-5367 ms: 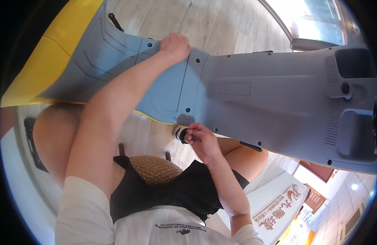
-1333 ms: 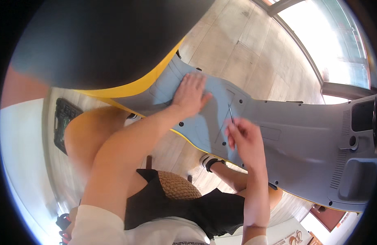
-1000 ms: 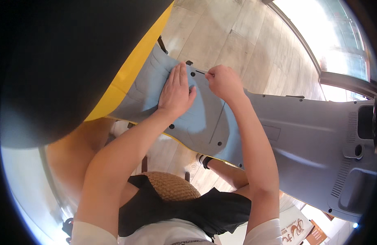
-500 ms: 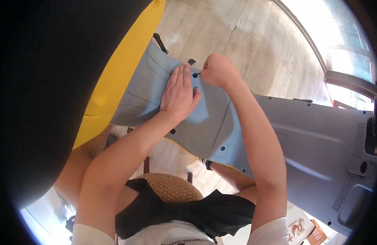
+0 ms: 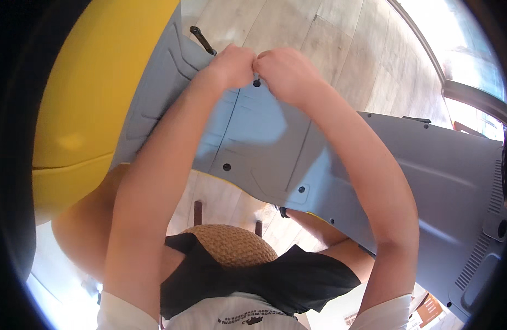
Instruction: Use an allen key to screw parts onto a yellow electric scooter.
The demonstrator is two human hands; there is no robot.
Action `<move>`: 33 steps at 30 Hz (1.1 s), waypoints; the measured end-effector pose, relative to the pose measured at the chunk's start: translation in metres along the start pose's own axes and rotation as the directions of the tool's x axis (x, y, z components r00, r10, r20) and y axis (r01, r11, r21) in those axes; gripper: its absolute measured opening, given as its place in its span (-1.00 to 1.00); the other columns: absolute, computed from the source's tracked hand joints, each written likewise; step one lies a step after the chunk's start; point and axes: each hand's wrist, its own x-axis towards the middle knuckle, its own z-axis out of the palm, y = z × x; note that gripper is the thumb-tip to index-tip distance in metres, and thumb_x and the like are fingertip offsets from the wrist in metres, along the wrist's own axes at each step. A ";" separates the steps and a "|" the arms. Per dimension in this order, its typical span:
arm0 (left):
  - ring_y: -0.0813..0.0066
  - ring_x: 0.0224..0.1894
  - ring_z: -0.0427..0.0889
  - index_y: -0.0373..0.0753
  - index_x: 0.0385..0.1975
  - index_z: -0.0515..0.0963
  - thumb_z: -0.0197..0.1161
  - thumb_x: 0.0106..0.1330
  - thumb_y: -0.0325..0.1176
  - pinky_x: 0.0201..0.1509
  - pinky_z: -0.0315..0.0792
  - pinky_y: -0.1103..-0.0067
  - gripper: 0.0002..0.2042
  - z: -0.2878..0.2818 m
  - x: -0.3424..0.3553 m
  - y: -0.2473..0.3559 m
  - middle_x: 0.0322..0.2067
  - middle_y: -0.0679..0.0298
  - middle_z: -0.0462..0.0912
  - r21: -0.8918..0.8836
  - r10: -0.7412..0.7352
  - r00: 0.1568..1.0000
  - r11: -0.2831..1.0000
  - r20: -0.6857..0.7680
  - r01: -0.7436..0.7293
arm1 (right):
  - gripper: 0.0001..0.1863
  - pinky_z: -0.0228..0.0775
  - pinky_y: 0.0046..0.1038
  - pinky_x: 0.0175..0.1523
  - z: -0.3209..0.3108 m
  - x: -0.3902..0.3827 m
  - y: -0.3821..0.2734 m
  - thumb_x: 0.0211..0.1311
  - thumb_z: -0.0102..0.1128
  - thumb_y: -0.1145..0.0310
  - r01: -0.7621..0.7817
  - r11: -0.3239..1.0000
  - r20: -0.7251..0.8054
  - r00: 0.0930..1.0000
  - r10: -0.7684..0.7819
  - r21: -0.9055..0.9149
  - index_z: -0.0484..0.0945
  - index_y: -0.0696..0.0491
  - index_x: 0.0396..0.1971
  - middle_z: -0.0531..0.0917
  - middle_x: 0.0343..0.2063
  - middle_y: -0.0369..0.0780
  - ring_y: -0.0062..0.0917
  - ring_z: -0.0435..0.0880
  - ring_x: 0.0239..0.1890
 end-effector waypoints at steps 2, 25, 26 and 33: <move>-0.03 -0.11 0.67 -0.30 -0.32 0.69 0.13 0.18 -0.45 0.02 0.53 0.25 -0.80 -0.002 0.005 -0.001 -0.31 -0.08 0.71 0.072 0.049 0.996 0.996 0.073 -0.054 | -0.89 0.55 -0.25 -0.17 0.009 -0.010 0.005 0.02 0.14 0.53 0.083 0.992 -0.215 0.975 -0.062 0.092 0.62 0.08 -0.45 0.68 -0.38 -0.14 -0.24 0.67 -0.22; -0.06 -0.27 0.61 -0.43 -0.40 0.63 0.01 0.18 -0.13 -0.14 0.43 0.24 -0.58 -0.010 0.019 0.007 -0.33 -0.23 0.64 -0.169 0.063 0.974 0.985 0.218 -0.026 | -0.74 0.50 -0.15 -0.05 0.026 -0.039 -0.008 0.13 0.10 0.55 -0.039 0.961 -0.179 0.980 0.091 0.274 0.49 0.17 -0.14 0.63 -0.23 -0.07 -0.09 0.62 -0.21; -0.06 -0.27 0.61 -0.43 -0.40 0.63 0.01 0.18 -0.13 -0.14 0.43 0.24 -0.58 -0.008 0.018 0.007 -0.33 -0.23 0.64 -0.168 0.064 0.974 0.985 0.218 -0.027 | -0.76 0.49 -0.13 -0.05 0.025 -0.038 -0.010 0.18 0.08 0.53 -0.095 0.932 -0.141 0.978 0.152 0.349 0.49 0.17 -0.13 0.64 -0.24 -0.06 -0.08 0.62 -0.21; -0.03 -0.36 0.59 -0.33 -0.49 0.64 0.06 0.13 -0.15 -0.20 0.42 0.21 -0.65 -0.001 0.016 0.010 -0.43 -0.12 0.64 -0.178 -0.064 0.986 0.980 0.151 0.091 | -0.81 0.48 -0.11 -0.05 0.016 -0.040 -0.004 0.28 0.07 0.44 -0.107 0.872 -0.137 0.971 0.194 0.477 0.52 0.17 -0.17 0.65 -0.28 -0.02 -0.04 0.62 -0.21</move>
